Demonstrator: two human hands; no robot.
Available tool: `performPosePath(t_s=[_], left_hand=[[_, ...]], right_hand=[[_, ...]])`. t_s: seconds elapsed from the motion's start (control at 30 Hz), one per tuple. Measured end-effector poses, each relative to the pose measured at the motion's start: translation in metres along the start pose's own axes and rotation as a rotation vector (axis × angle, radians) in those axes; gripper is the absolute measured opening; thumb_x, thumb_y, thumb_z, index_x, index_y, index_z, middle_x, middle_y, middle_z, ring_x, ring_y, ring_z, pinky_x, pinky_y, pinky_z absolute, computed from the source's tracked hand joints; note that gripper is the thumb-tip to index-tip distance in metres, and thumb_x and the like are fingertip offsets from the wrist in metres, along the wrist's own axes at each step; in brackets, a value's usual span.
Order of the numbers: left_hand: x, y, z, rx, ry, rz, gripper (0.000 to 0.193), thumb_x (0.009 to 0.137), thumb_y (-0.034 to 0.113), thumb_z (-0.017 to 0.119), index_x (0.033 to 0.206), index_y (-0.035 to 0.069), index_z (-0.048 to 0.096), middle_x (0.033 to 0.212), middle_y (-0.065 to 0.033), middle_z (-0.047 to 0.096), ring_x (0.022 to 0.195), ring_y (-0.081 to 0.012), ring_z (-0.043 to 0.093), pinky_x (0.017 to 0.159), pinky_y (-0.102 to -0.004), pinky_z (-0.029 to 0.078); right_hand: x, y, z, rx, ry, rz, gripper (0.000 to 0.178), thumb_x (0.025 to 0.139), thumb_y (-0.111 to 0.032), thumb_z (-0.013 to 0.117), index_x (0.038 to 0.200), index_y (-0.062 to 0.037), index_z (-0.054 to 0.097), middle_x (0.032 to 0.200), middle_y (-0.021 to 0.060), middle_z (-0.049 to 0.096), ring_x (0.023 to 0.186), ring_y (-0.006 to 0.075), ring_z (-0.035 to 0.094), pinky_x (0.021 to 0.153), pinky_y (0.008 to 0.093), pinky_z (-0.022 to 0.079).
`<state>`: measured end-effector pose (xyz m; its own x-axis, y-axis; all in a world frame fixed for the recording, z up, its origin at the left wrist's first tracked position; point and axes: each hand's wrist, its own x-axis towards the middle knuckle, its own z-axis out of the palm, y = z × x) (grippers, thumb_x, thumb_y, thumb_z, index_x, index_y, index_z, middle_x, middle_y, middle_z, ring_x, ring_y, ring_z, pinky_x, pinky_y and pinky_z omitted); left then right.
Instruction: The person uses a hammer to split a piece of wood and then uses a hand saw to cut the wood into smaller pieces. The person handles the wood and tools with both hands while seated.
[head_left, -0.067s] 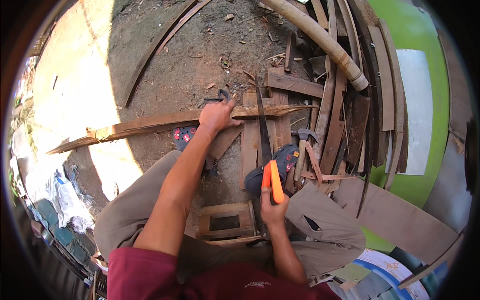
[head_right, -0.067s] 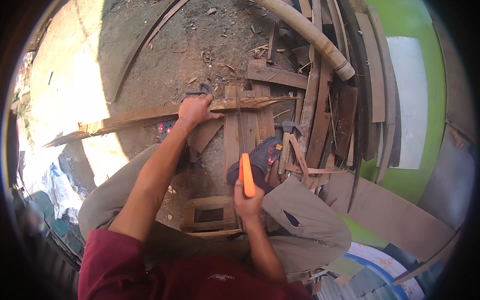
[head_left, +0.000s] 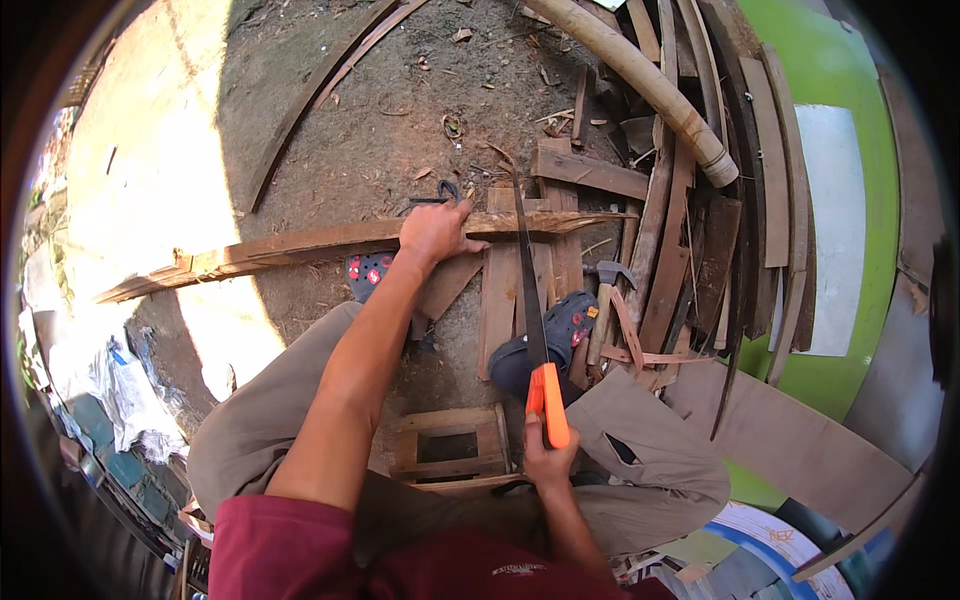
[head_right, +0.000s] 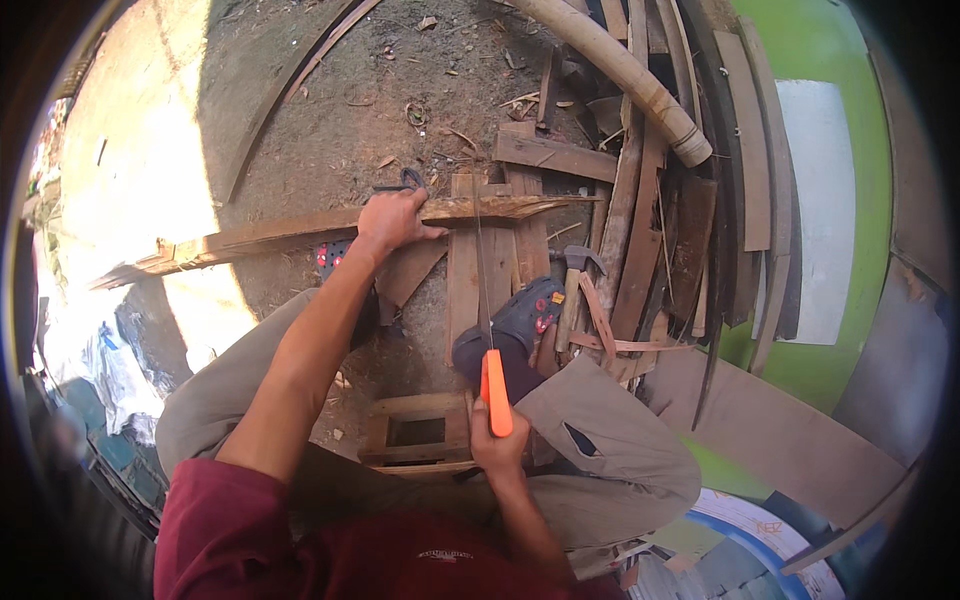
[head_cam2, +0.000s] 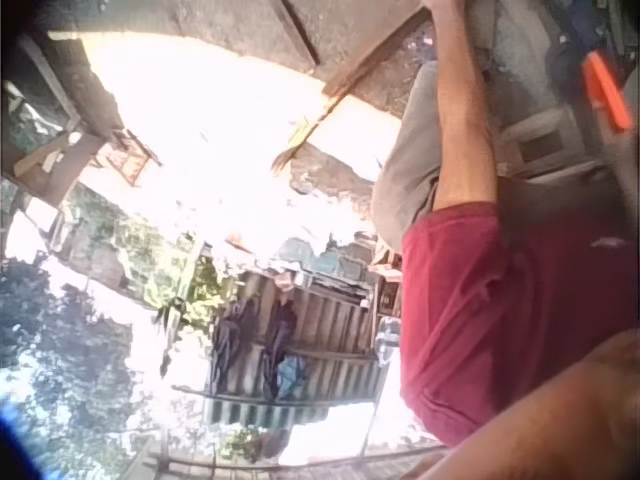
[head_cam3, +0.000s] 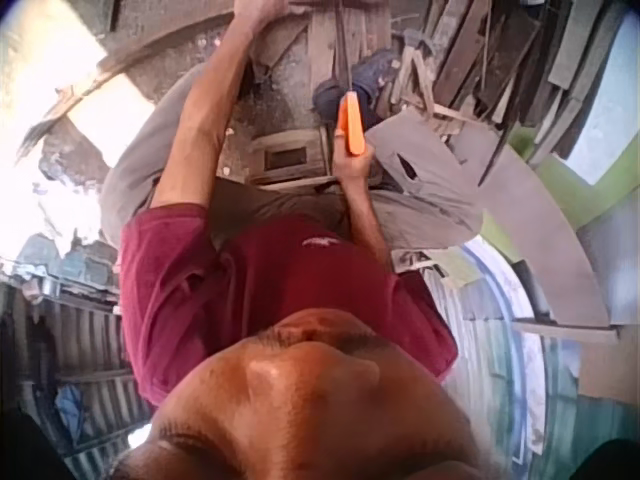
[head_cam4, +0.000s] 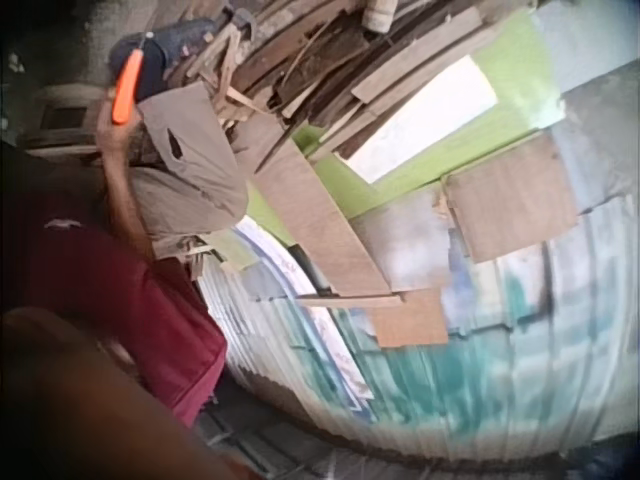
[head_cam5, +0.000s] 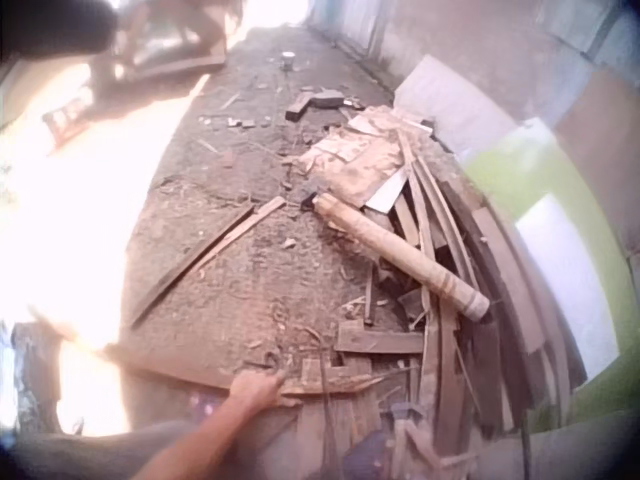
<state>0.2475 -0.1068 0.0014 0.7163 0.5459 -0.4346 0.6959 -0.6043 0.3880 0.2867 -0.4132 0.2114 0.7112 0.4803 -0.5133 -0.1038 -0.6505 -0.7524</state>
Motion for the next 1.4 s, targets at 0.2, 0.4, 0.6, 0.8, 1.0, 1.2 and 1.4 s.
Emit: performPosePath(t_s=[0.2, 0.4, 0.6, 0.8, 1.0, 1.2, 1.4], left_hand=[[0.006, -0.005, 0.009, -0.004, 0.086, 0.022, 0.072, 0.07, 0.071, 0.075, 0.107, 0.009, 0.066, 0.097, -0.0155, 0.074, 0.091, -0.0345, 0.073, 0.077, -0.0461, 0.059], [0.005, -0.006, 0.0, -0.004, 0.054, 0.039, 0.072, 0.07, 0.071, 0.076, 0.104, 0.009, 0.067, 0.095, -0.0145, 0.074, 0.089, -0.0351, 0.073, 0.077, -0.0461, 0.059], [0.003, -0.001, 0.005, -0.015, 0.095, 0.027, 0.071, 0.069, 0.07, 0.076, 0.103, 0.009, 0.067, 0.094, -0.0154, 0.074, 0.087, -0.0355, 0.073, 0.075, -0.0466, 0.059], [0.004, -0.003, -0.005, 0.011, 0.025, 0.018, 0.073, 0.071, 0.073, 0.073, 0.105, 0.008, 0.066, 0.095, -0.0159, 0.074, 0.088, -0.0354, 0.073, 0.075, -0.0458, 0.059], [0.007, -0.005, 0.0, -0.012, 0.072, 0.007, 0.072, 0.069, 0.072, 0.076, 0.102, 0.008, 0.066, 0.09, -0.0159, 0.074, 0.083, -0.0363, 0.073, 0.075, -0.0467, 0.059], [0.003, -0.003, 0.001, -0.006, 0.008, 0.001, 0.071, 0.069, 0.071, 0.076, 0.1, 0.008, 0.067, 0.09, -0.0161, 0.075, 0.083, -0.0358, 0.073, 0.076, -0.0467, 0.059], [0.009, -0.002, -0.002, -0.008, 0.07, 0.015, 0.075, 0.068, 0.073, 0.075, 0.106, 0.009, 0.067, 0.089, -0.0175, 0.075, 0.084, -0.0362, 0.074, 0.075, -0.0461, 0.06]], right_hand=[[0.085, 0.026, 0.037, -0.01, -0.021, -0.128, 0.015, 0.091, -0.009, 0.066, 0.094, 0.0055, 0.068, 0.08, 0.0106, 0.068, 0.074, 0.0135, 0.065, 0.069, 0.0302, 0.049], [0.059, 0.012, 0.029, -0.064, -0.046, -0.143, 0.014, 0.09, -0.005, 0.066, 0.079, 0.0033, 0.064, 0.058, 0.0072, 0.053, 0.057, 0.0114, 0.051, 0.055, 0.033, 0.044], [0.045, 0.007, 0.006, -0.103, -0.074, -0.098, 0.016, 0.091, -0.005, 0.065, 0.078, 0.0038, 0.062, 0.058, 0.0062, 0.053, 0.058, 0.0089, 0.053, 0.055, 0.0317, 0.045], [0.087, 0.005, 0.046, -0.09, 0.015, -0.231, 0.022, 0.091, -0.008, 0.066, 0.075, 0.003, 0.058, 0.058, 0.0071, 0.049, 0.056, 0.0092, 0.045, 0.052, 0.0341, 0.041], [0.018, 0.004, 0.004, -0.077, -0.031, -0.141, 0.013, 0.088, -0.002, 0.066, 0.076, 0.0037, 0.064, 0.058, 0.0089, 0.056, 0.058, 0.0127, 0.057, 0.058, 0.0333, 0.048], [0.102, 0.01, 0.057, -0.031, 0.07, -0.24, 0.025, 0.092, -0.01, 0.067, 0.074, 0.0031, 0.057, 0.057, 0.0071, 0.049, 0.056, 0.0099, 0.043, 0.052, 0.0348, 0.038], [-0.013, 0.017, -0.034, -0.08, -0.077, -0.054, 0.012, 0.09, -0.007, 0.067, 0.09, 0.0054, 0.069, 0.061, 0.0083, 0.059, 0.064, 0.0101, 0.063, 0.058, 0.0324, 0.049]])
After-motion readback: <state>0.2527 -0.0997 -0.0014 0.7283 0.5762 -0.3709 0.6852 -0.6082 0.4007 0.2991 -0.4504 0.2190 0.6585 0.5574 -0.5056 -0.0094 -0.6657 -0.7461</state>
